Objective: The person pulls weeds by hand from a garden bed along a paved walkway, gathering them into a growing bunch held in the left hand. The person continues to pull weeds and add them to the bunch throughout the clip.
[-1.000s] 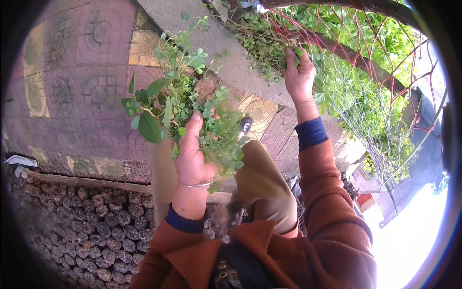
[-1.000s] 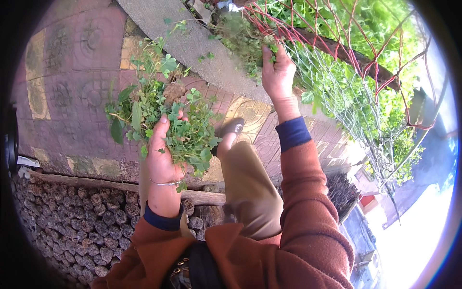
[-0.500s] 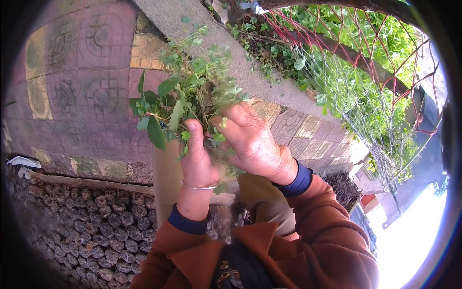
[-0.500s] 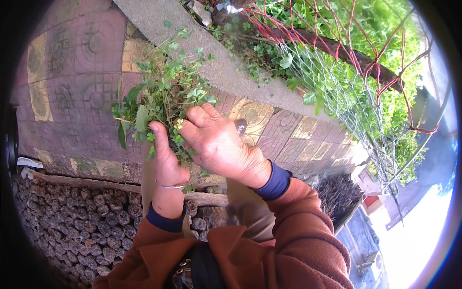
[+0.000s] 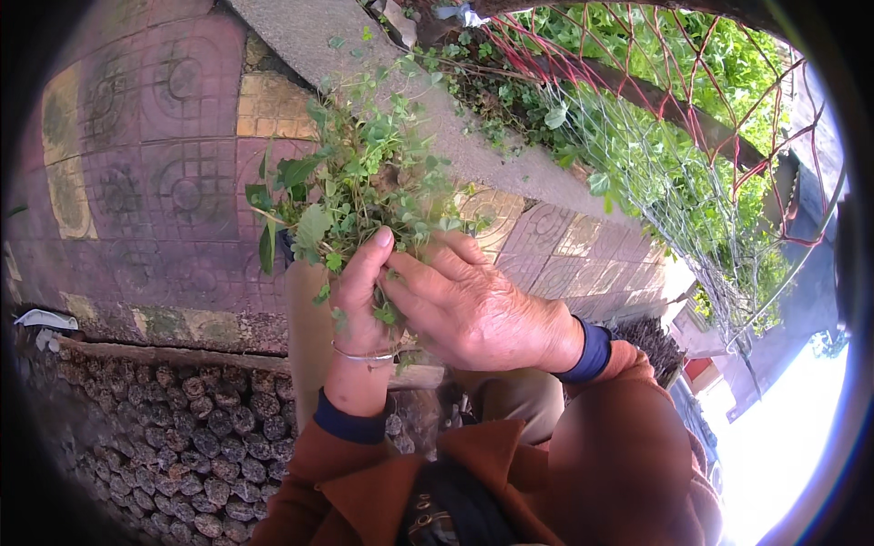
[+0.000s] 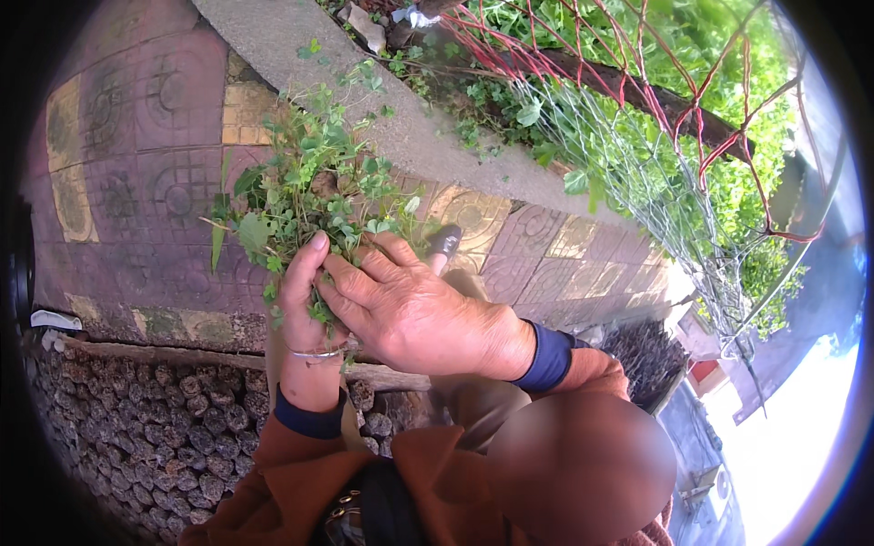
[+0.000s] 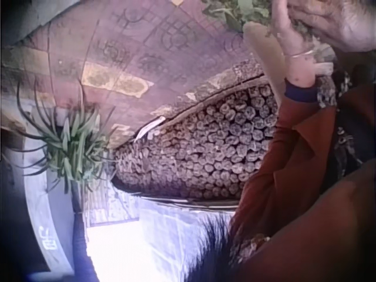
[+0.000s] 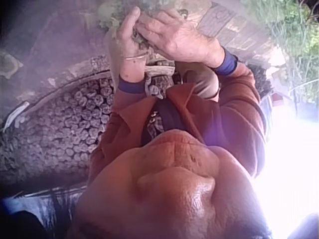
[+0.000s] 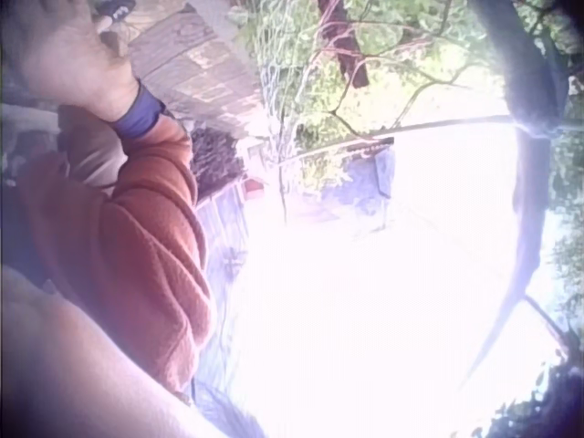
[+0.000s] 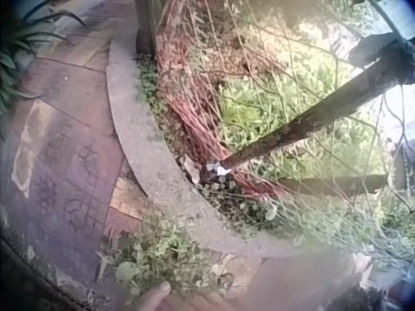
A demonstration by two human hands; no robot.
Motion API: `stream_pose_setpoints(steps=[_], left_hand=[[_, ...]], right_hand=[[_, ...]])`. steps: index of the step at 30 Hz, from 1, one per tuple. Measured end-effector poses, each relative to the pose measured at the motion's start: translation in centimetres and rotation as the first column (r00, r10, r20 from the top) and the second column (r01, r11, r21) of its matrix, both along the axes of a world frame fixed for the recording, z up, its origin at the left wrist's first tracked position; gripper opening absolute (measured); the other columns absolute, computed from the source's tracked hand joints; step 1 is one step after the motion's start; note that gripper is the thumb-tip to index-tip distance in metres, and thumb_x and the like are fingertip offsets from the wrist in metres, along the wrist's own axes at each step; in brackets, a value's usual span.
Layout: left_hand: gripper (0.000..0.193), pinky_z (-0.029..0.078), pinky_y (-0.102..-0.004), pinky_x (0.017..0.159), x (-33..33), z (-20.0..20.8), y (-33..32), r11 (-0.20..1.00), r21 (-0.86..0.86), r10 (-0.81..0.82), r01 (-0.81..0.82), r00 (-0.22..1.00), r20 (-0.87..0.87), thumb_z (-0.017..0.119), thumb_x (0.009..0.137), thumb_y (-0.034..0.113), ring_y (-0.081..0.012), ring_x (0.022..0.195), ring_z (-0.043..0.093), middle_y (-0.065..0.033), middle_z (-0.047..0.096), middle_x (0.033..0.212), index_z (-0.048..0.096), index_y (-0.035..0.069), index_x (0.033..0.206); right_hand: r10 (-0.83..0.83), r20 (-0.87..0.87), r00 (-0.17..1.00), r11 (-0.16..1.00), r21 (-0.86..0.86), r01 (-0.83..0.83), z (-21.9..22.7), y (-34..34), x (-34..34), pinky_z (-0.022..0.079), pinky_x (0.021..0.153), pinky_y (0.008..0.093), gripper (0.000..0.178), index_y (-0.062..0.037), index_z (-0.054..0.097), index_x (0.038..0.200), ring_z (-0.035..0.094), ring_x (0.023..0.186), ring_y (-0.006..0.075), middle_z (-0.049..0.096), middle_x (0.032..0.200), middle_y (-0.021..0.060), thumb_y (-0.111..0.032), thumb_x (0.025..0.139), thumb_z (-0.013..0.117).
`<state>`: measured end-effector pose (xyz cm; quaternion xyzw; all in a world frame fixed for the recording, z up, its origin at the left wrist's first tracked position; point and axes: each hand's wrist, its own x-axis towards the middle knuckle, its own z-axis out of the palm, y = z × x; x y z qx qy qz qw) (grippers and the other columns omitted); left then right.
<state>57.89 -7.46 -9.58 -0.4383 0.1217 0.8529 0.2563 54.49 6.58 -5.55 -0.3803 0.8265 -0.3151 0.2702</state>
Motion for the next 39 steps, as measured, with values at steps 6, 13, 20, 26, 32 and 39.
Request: stream_pose_setpoints(steps=[6, 13, 20, 26, 32, 39], left_hand=[[0.029, 0.05, -0.0306, 0.074, 0.3, -0.4, 0.4, 0.996, -0.083, 0.041, -0.029, 0.989, 0.143, 0.044, 0.092, 0.019, -0.0199, 0.083, 0.061, -0.014, 0.061, 0.095, 0.055, -0.005, 0.106], [0.037, 0.054, -0.041, 0.076, -0.5, 0.1, 0.1, 0.998, -0.04, 0.041, -0.039, 0.997, 0.069, 0.043, 0.093, 0.026, -0.0296, 0.086, 0.063, -0.0185, 0.06, 0.098, 0.051, -0.006, 0.107], [0.035, 0.054, -0.0448, 0.074, -0.5, -0.3, 0.5, 0.983, -0.155, -0.067, 0.1, 0.977, 0.201, 0.044, 0.092, 0.024, -0.0316, 0.087, 0.062, -0.0201, 0.058, 0.1, 0.049, -0.006, 0.11], [0.034, 0.055, -0.0433, 0.073, -1.1, 0.4, 0.4, 0.985, -0.135, -0.075, 0.106, 0.972, 0.221, 0.044, 0.092, 0.023, -0.0311, 0.087, 0.062, -0.0185, 0.058, 0.101, 0.048, -0.004, 0.111], [0.033, 0.055, -0.0427, 0.073, -0.4, -0.3, 0.1, 0.991, -0.116, -0.044, 0.069, 0.977, 0.207, 0.044, 0.093, 0.023, -0.0295, 0.086, 0.063, -0.0179, 0.058, 0.101, 0.05, -0.004, 0.109], [0.032, 0.056, -0.0402, 0.073, -0.6, -0.1, -0.1, 0.988, -0.125, -0.062, 0.086, 0.98, 0.187, 0.045, 0.093, 0.023, -0.0272, 0.085, 0.063, -0.0162, 0.058, 0.1, 0.051, -0.004, 0.108]], right_hand=[[-0.006, 0.086, 0.996, 0.993, -0.116, 0.016, 0.3, 1.2, 0.3, 0.035, 0.096, 0.05, 0.045, -0.0005, 0.057, 0.11, 0.052, 0.105, 0.033, 0.05, 0.117, 0.0166, -0.013, 0.068, 0.063], [-0.511, 0.173, 0.842, 0.84, -0.11, 0.532, -3.9, 5.2, -0.1, 0.047, 0.084, 0.0347, 0.025, 0.0018, 0.059, 0.106, 0.058, 0.101, 0.0301, 0.056, 0.11, 0.0179, -0.013, 0.087, 0.05], [-0.836, -0.256, 0.486, 0.341, 0.452, 0.825, -21.7, 14.1, -1.6, 0.045, 0.082, 0.0367, 0.062, 0.0032, 0.049, 0.115, 0.058, 0.094, 0.0304, 0.054, 0.113, 0.0196, -0.046, 0.08, 0.062], [-0.865, -0.292, 0.409, 0.191, 0.56, 0.806, -26.1, 12.9, -2.5, 0.043, 0.088, 0.0395, 0.075, 0.0071, 0.05, 0.105, 0.054, 0.101, 0.034, 0.055, 0.108, 0.0236, -0.058, 0.071, 0.065], [-0.913, -0.201, 0.354, 0.207, 0.519, 0.829, -28.6, 14.4, -2.5, 0.051, 0.068, 0.0347, 0.055, 0.004, 0.052, 0.101, 0.064, 0.072, 0.0288, 0.062, 0.09, 0.0188, -0.041, 0.076, 0.069], [-0.894, -0.153, 0.422, 0.271, 0.565, 0.78, -29.1, 15.6, -3.1, 0.047, 0.08, 0.0419, 0.028, 0.0007, 0.059, 0.087, 0.06, 0.086, 0.0366, 0.064, 0.087, 0.0206, -0.026, 0.077, 0.061]])
